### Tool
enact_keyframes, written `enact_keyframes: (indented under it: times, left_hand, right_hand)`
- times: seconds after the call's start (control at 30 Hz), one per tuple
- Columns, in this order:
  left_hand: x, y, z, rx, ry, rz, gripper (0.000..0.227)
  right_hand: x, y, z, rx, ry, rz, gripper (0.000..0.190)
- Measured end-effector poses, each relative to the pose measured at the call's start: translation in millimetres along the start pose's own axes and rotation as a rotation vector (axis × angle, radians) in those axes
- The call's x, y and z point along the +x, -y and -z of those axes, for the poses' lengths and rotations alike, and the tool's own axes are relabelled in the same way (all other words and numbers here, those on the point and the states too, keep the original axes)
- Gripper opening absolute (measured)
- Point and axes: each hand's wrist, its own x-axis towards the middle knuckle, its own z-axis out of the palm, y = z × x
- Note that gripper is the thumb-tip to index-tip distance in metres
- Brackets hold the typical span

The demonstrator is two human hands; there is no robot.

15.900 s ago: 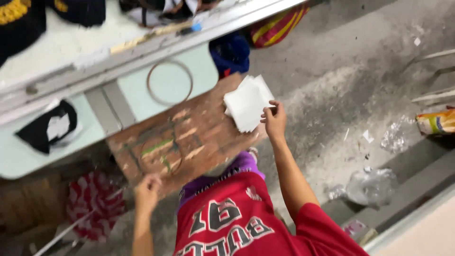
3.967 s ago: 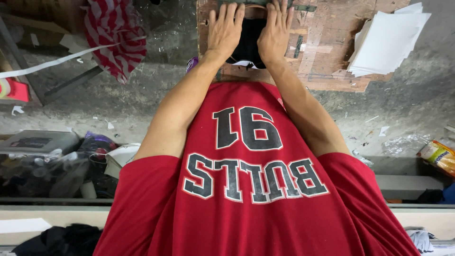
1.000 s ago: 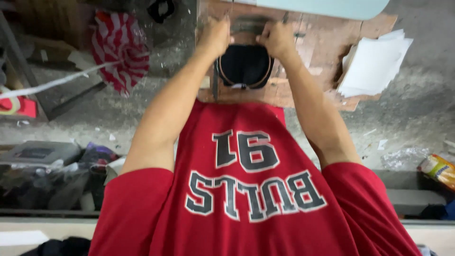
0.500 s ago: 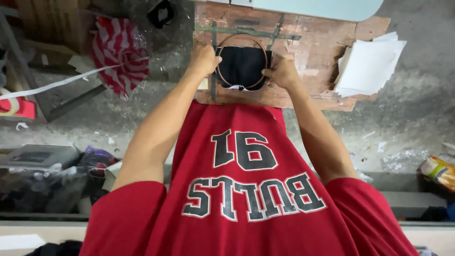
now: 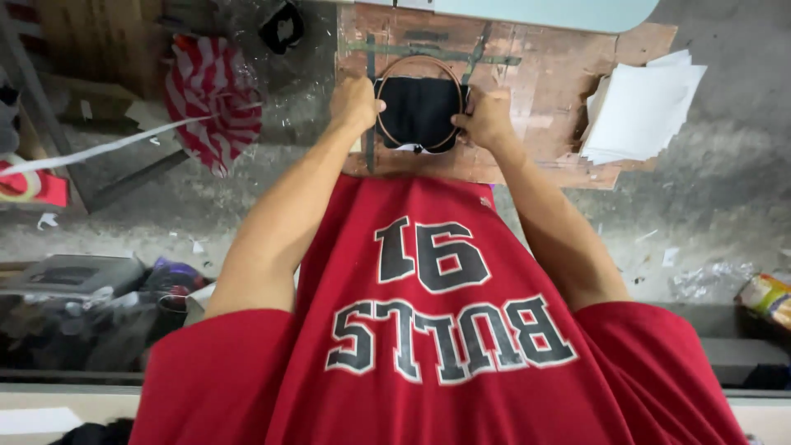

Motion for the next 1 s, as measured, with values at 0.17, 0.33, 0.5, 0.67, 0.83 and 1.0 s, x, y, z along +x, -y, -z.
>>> enact_keyframes:
  times: [0.17, 0.33, 0.5, 0.67, 0.83, 1.0]
  left_hand:
    - [-57.8, -3.3, -30.9, 0.203, -0.449, -0.396, 0.037]
    - [-61.2, 4.6, -93.7, 0.198, -0.307, -0.739, 0.028]
    - [-37.6, 11.1, -118.2, 0.132, -0.476, -0.693, 0.011]
    - [-42.6, 3.9, -107.3, -0.057, -0.39, -0.527, 0.009]
    - [-49.4, -2.8, -82.5, -0.025, -0.362, -0.494, 0.011]
    - [-59.8, -8.3, -50.7, -0.046, -0.441, -0.47, 0.014]
  right_hand:
    - [-43.7, 47.0, 9.5, -0.053, -0.209, 0.031, 0.042]
    - [-58.9, 46.8, -47.1, -0.462, 0.038, 0.425, 0.037]
    - [-58.4, 51.1, -47.8, -0.579, -0.188, 0.388, 0.009]
    - [-50.2, 48.1, -41.6, -0.468, -0.09, 0.266, 0.012]
    - [-42.6, 45.8, -45.2, -0.443, -0.03, 0.116, 0.019]
    - [-54.7, 60.2, -0.7, 0.0, -0.068, 0.207, 0.025]
